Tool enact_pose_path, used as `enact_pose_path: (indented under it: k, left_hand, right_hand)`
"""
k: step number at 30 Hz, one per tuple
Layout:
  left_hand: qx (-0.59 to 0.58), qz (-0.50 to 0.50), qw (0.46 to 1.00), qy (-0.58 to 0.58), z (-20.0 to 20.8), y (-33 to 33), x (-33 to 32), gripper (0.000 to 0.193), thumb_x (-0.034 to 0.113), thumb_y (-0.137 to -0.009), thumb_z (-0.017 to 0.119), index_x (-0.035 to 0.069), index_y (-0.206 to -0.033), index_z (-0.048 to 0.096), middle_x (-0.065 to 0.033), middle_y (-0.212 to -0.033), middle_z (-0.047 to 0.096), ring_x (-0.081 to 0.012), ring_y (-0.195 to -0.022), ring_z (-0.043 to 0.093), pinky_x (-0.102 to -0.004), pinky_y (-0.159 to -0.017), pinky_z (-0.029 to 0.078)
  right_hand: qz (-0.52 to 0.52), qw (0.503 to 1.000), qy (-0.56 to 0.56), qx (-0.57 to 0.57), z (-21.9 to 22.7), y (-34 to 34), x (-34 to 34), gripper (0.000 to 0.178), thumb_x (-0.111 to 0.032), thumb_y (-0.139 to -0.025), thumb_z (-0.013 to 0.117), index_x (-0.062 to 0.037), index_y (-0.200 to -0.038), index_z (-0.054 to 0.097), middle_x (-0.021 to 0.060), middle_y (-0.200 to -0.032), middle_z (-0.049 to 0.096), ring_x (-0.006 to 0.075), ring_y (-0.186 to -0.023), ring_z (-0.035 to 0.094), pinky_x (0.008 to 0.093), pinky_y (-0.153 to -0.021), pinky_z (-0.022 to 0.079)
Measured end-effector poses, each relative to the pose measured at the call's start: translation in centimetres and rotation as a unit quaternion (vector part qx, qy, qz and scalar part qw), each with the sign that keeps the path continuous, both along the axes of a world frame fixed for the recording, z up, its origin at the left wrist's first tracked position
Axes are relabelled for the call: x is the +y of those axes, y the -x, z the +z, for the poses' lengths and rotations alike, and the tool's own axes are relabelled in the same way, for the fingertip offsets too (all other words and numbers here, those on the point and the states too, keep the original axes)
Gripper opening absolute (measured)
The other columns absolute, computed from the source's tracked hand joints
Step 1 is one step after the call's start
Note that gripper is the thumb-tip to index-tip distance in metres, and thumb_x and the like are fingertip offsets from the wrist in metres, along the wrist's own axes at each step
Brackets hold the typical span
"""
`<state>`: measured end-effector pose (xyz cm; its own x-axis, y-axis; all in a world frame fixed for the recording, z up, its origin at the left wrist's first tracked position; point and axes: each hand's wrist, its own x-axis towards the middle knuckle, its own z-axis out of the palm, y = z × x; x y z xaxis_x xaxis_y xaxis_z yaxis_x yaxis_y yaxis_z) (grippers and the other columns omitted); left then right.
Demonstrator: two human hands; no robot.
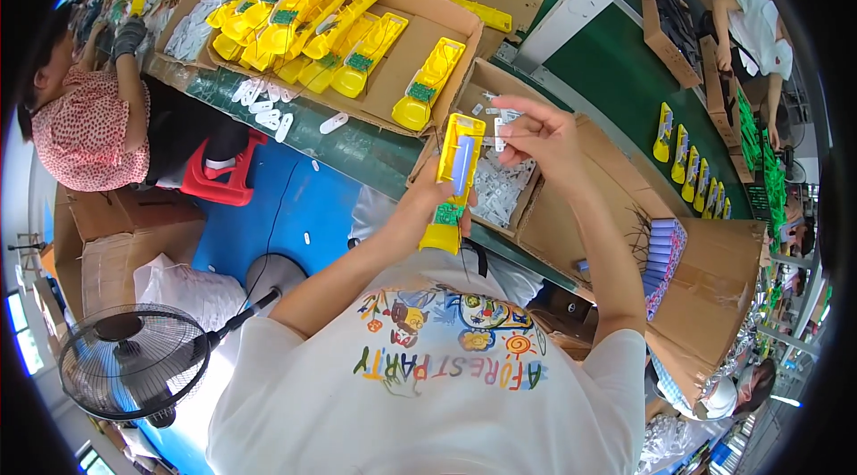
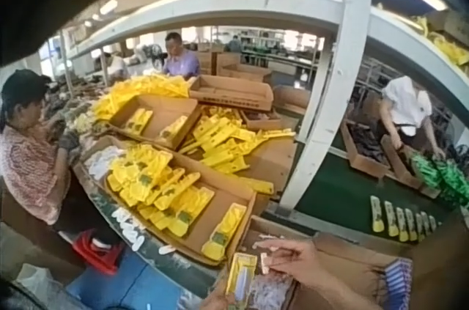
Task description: Assembling electronic components into yellow plastic housings on a factory assembly line.
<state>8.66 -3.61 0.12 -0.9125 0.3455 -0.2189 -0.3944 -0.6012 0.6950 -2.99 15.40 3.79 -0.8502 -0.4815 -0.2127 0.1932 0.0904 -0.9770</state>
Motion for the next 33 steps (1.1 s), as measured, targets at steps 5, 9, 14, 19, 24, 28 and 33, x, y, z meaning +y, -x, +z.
enact_pose_path:
  k: [5,9,14,19,24,28,33]
  left_hand:
    - [0.070,-0.014,0.989,0.130,0.0,0.3,1.0,0.035,0.022,-0.098,0.048,0.007,-0.126,0.034,-0.0072,-0.094,0.055,-0.0142,-0.067,0.059,-0.0282,-0.060,0.050]
    - [0.087,0.006,0.987,0.134,0.2,0.5,1.1,0.034,0.028,-0.099,0.048,0.007,-0.123,0.037,-0.0055,-0.090,0.055,-0.0114,-0.063,0.058,-0.0247,-0.058,0.048]
    - [0.121,-0.022,0.975,0.186,0.7,0.4,1.2,0.034,0.031,-0.100,0.045,0.007,-0.123,0.037,-0.0053,-0.089,0.054,-0.0112,-0.063,0.057,-0.0251,-0.058,0.048]
    - [0.074,0.018,0.986,0.148,0.8,0.4,1.6,0.031,0.029,-0.101,0.043,0.008,-0.123,0.036,-0.0058,-0.090,0.055,-0.0114,-0.066,0.057,-0.0263,-0.060,0.048]
    - [0.084,0.010,0.991,0.107,1.1,0.6,1.9,0.029,0.027,-0.101,0.042,0.009,-0.123,0.035,-0.0060,-0.091,0.055,-0.0123,-0.068,0.057,-0.0263,-0.064,0.048]
    - [0.091,-0.028,0.990,0.104,1.5,0.3,2.3,0.029,0.026,-0.101,0.041,0.009,-0.124,0.034,-0.0057,-0.090,0.055,-0.0122,-0.070,0.057,-0.0263,-0.065,0.048]
    - [0.095,-0.072,0.979,0.166,0.7,0.9,2.3,0.034,0.024,-0.100,0.042,0.008,-0.128,0.032,-0.0069,-0.089,0.055,-0.0125,-0.067,0.057,-0.0274,-0.063,0.049]
  right_hand:
    - [-0.041,0.999,0.005,0.015,0.3,-0.8,-0.8,0.016,-0.010,-0.085,0.069,-0.0017,-0.098,0.069,0.0057,-0.079,0.068,0.0108,-0.063,0.064,0.0215,-0.056,0.054]
    - [0.009,0.877,-0.188,0.442,0.1,-1.6,-0.8,0.012,-0.014,-0.086,0.069,-0.0020,-0.084,0.068,0.0003,-0.070,0.063,0.0055,-0.058,0.056,0.0199,-0.050,0.043]
    - [-0.003,0.988,-0.100,0.119,1.0,-1.9,-0.2,0.016,-0.013,-0.084,0.071,-0.0035,-0.074,0.063,-0.0052,-0.064,0.055,0.0007,-0.056,0.044,0.0185,-0.050,0.032]
    - [0.028,0.995,-0.068,0.072,1.1,-2.0,1.6,0.019,-0.013,-0.085,0.070,-0.0043,-0.070,0.061,-0.0061,-0.064,0.054,0.0000,-0.058,0.043,0.0184,-0.050,0.031]
    - [-0.375,0.904,0.146,0.143,0.2,-1.2,2.3,0.018,-0.013,-0.087,0.067,-0.0040,-0.072,0.061,-0.0036,-0.069,0.053,0.0013,-0.061,0.046,0.0177,-0.051,0.032]
    - [-0.142,0.971,-0.021,0.189,0.4,-1.8,2.5,0.013,-0.009,-0.084,0.070,-0.0035,-0.074,0.063,-0.0034,-0.068,0.054,0.0020,-0.059,0.047,0.0180,-0.051,0.036]
    - [-0.006,0.999,-0.031,0.022,0.6,-1.7,2.2,0.011,-0.008,-0.081,0.074,-0.0029,-0.076,0.065,-0.0044,-0.063,0.056,0.0020,-0.056,0.048,0.0178,-0.052,0.038]
